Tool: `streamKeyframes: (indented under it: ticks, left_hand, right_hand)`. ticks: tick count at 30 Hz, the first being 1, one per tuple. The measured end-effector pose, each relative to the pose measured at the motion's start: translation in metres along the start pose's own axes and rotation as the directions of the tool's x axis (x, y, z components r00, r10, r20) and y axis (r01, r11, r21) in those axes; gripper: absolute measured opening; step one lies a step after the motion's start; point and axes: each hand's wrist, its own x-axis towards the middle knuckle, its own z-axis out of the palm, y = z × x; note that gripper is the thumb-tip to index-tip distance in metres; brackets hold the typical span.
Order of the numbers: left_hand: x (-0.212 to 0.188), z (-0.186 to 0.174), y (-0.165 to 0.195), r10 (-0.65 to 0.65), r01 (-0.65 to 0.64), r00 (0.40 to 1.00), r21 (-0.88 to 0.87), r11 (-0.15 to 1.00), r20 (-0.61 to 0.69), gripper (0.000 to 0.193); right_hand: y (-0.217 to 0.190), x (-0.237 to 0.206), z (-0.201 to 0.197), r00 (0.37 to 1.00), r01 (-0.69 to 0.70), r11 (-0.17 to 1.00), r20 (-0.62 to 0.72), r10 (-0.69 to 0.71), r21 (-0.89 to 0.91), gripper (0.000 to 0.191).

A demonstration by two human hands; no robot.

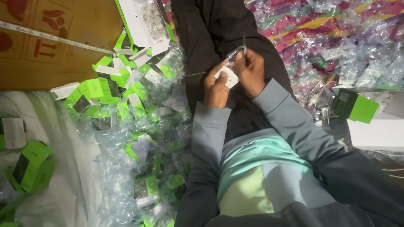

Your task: The person sits on the floor and repeatedly picks up small white electronic components, places them into clear plastic bags, and sets the bags aside. The person handles the components one at a time, using both hands to open the bags and insert the items.

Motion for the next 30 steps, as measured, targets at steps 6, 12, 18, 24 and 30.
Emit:
streamKeyframes:
  ticks: [6, 12, 18, 24, 30]
  left_hand:
    - [-0.003, 0.006, 0.009, -0.037, 0.041, 0.999, -0.190, 0.981, 0.025, 0.052]
    - [-0.002, 0.009, 0.005, 0.012, -0.014, 0.994, -0.013, 1.000, -0.106, 0.036]
    - [-0.001, -0.001, 0.010, -0.096, 0.082, 0.980, -0.088, 0.993, -0.177, 0.023]
    - [-0.004, 0.000, 0.013, -0.022, -0.006, 0.979, -0.135, 0.991, -0.204, 0.018]
    - [0.052, -0.016, 0.098, 0.449, -0.416, 0.887, 0.232, 0.879, -0.111, 0.019]
  right_hand:
    - [-0.003, -0.001, -0.001, 0.998, 0.065, 0.989, -0.018, -0.068, -0.132, 0.018]
    - [-0.008, -0.011, -0.009, 0.977, 0.205, 0.922, 0.117, -0.176, -0.329, 0.020]
    - [-0.017, 0.001, -0.021, 0.995, 0.088, 0.995, -0.048, -0.090, -0.047, 0.024]
    - [-0.021, 0.004, -0.023, 1.000, 0.011, 1.000, -0.003, -0.011, -0.030, 0.023]
    - [-0.023, 0.003, -0.020, 0.999, -0.039, 0.999, 0.017, 0.040, -0.022, 0.024]
